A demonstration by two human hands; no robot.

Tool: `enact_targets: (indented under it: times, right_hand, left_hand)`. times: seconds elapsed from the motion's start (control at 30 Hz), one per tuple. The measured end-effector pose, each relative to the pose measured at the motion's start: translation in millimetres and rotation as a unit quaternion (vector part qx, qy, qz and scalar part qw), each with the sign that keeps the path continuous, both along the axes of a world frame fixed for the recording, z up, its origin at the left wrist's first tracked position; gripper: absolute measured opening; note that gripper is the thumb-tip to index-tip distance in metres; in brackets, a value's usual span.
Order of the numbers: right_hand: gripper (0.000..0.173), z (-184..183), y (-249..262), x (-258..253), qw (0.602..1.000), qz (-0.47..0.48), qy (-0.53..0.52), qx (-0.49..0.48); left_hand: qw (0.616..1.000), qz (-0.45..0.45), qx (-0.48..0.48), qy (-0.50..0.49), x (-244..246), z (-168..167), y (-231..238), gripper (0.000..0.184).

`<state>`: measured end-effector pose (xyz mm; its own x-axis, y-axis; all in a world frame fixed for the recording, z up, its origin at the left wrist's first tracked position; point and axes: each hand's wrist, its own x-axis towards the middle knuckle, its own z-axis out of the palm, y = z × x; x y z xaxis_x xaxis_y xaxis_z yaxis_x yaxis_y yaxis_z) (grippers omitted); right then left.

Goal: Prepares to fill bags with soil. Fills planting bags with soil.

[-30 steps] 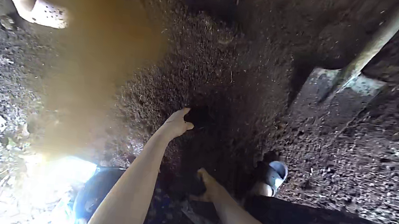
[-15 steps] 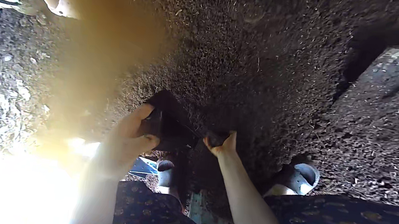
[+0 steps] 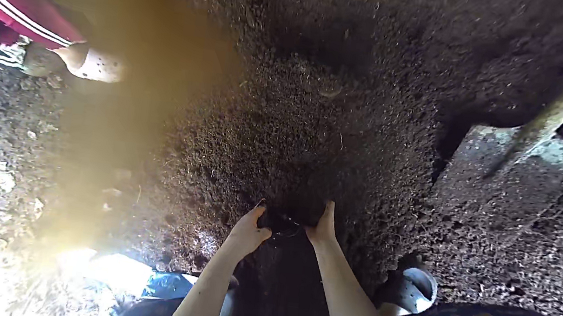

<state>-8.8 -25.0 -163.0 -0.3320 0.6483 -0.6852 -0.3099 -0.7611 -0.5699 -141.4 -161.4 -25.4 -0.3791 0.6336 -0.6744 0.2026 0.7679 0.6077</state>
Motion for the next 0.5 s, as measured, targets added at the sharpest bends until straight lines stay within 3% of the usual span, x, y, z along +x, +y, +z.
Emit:
enact_targets:
  times: [0.13, 0.27, 0.4, 0.5]
  right_hand:
    - [0.065, 31, 19, 9, 0.998, 0.038, 0.028, 0.033]
    - [0.062, 85, 38, 20, 0.983, 0.136, -0.029, 0.121]
    - [0.058, 141, 25, 31, 0.954, 0.237, -0.093, 0.158]
    - [0.054, 161, 4, 35, 0.932, 0.283, -0.157, 0.162]
  left_hand:
    - [1.0, -0.01, 0.016, -0.012, -3, 4, -2, 0.067]
    - [0.999, -0.04, 0.034, -0.002, -2, 5, -3, 0.067]
    - [0.998, -0.045, 0.053, -0.001, -1, 1, -2, 0.062]
    - [0.999, -0.013, 0.048, -0.007, 2, -3, -4, 0.056]
